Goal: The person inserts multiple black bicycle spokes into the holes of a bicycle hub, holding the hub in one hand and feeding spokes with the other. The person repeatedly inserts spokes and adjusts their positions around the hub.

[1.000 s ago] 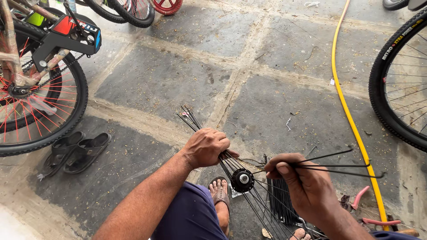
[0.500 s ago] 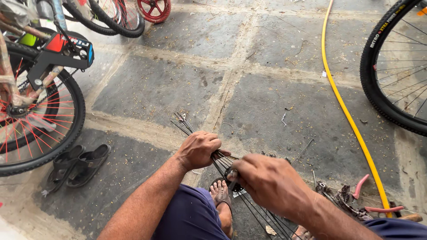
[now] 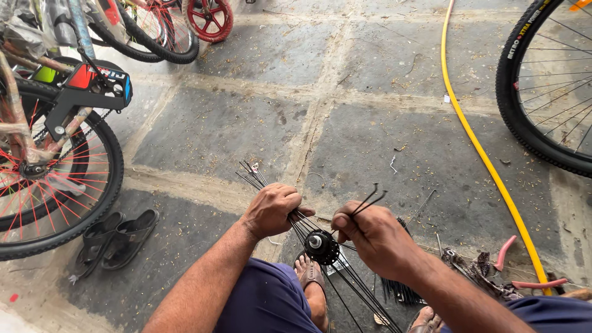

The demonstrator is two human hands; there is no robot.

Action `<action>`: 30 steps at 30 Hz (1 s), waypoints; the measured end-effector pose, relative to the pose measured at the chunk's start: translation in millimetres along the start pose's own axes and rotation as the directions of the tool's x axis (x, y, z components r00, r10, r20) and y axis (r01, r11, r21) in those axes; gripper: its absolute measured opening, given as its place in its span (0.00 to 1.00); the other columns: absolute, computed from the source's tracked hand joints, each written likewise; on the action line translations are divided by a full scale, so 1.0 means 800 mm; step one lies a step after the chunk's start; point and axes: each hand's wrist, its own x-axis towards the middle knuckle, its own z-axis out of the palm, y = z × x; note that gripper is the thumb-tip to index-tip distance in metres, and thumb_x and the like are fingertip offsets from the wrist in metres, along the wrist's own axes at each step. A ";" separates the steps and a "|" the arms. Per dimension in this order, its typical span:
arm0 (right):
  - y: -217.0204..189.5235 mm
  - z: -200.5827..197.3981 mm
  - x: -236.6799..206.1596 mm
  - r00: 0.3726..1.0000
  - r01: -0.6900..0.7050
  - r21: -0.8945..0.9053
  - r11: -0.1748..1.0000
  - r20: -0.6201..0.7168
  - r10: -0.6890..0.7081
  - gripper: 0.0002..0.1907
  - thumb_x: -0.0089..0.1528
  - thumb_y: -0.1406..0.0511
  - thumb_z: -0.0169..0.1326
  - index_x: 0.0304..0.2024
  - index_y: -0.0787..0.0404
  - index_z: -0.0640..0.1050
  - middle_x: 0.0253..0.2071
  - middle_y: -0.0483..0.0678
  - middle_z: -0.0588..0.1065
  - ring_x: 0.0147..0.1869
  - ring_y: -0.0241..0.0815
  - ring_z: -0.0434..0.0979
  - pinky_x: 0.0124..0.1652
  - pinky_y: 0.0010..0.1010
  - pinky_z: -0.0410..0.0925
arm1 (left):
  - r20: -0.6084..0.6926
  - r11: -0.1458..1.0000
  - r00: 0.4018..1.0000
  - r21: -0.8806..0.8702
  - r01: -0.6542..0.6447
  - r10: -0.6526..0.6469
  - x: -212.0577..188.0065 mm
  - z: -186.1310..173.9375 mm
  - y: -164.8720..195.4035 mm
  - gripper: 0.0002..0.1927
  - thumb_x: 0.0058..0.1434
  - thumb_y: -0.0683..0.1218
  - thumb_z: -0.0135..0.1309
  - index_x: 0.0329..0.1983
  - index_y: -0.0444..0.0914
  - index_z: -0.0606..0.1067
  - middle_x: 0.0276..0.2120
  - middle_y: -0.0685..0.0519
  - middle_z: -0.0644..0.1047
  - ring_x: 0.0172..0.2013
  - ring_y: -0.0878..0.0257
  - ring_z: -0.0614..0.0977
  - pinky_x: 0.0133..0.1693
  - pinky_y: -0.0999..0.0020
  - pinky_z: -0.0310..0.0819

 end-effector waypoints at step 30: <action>-0.002 -0.016 -0.004 0.967 -0.239 0.191 0.952 -0.040 0.251 0.15 0.70 0.61 0.45 0.40 0.63 0.78 0.25 0.45 0.79 0.26 0.34 0.78 0.27 0.28 0.74 | -0.022 1.000 0.999 -0.003 0.025 -0.025 0.002 0.004 -0.002 0.28 0.63 0.60 0.60 0.17 0.39 0.66 0.17 0.53 0.68 0.20 0.57 0.74 0.28 0.57 0.69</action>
